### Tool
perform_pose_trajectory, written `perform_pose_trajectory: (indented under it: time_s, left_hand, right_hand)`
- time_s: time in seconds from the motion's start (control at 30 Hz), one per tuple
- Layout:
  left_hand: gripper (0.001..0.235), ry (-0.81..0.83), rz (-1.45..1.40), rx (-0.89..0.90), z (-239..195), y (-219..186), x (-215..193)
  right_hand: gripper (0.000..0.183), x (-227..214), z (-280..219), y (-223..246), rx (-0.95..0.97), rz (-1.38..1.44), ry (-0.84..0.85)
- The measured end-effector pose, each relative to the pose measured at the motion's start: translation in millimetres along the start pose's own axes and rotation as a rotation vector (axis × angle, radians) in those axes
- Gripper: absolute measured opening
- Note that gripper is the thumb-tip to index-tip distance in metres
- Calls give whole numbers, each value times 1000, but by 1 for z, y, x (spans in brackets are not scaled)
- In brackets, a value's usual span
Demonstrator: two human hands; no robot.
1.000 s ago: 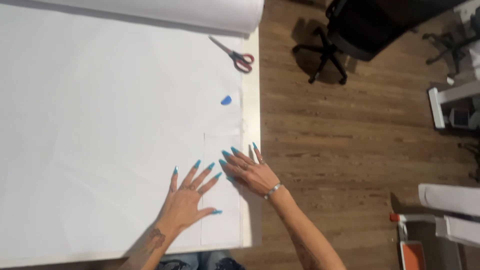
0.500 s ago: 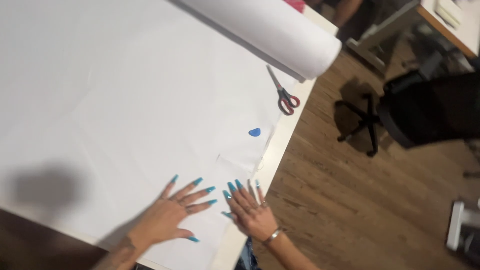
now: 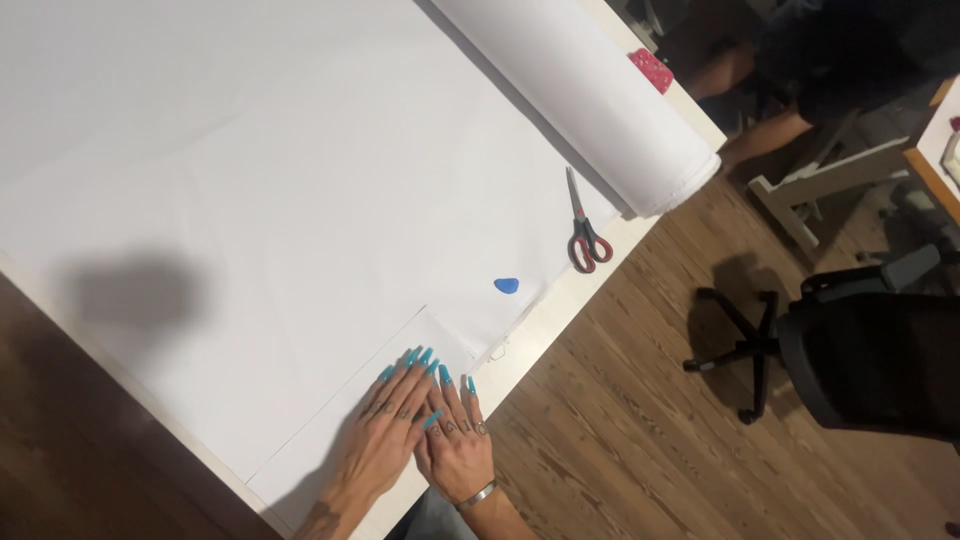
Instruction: Marking a line on a white sheet of material and cutting it with scissors
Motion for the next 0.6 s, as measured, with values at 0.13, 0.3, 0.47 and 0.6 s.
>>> perform_pose_trajectory:
  time_s: [0.13, 0.3, 0.47, 0.6]
  left_hand:
    - [53, -8, 138, -10, 5, 1, -2]
    - [50, 26, 302, -38, 3, -2, -2]
    - [51, -1, 371, 4, 8, -13, -25]
    - [48, 37, 299, -23, 14, -4, -1]
  right_hand:
    - [32, -11, 12, 1, 1, 64, -21]
    - [39, -66, 57, -18, 202, 15, 147]
    - [23, -58, 82, -114, 77, -194, 28]
    - [43, -9, 121, -182, 188, -137, 318]
Point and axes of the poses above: each hand's wrist, its own z-axis towards the middle knuckle, its own x-axis out of the palm, y = z × x, the point moved 7 cm from there along z, towards the middle knuckle, and after that the axes turned 8 degrees about x, right-handed, at the moved point
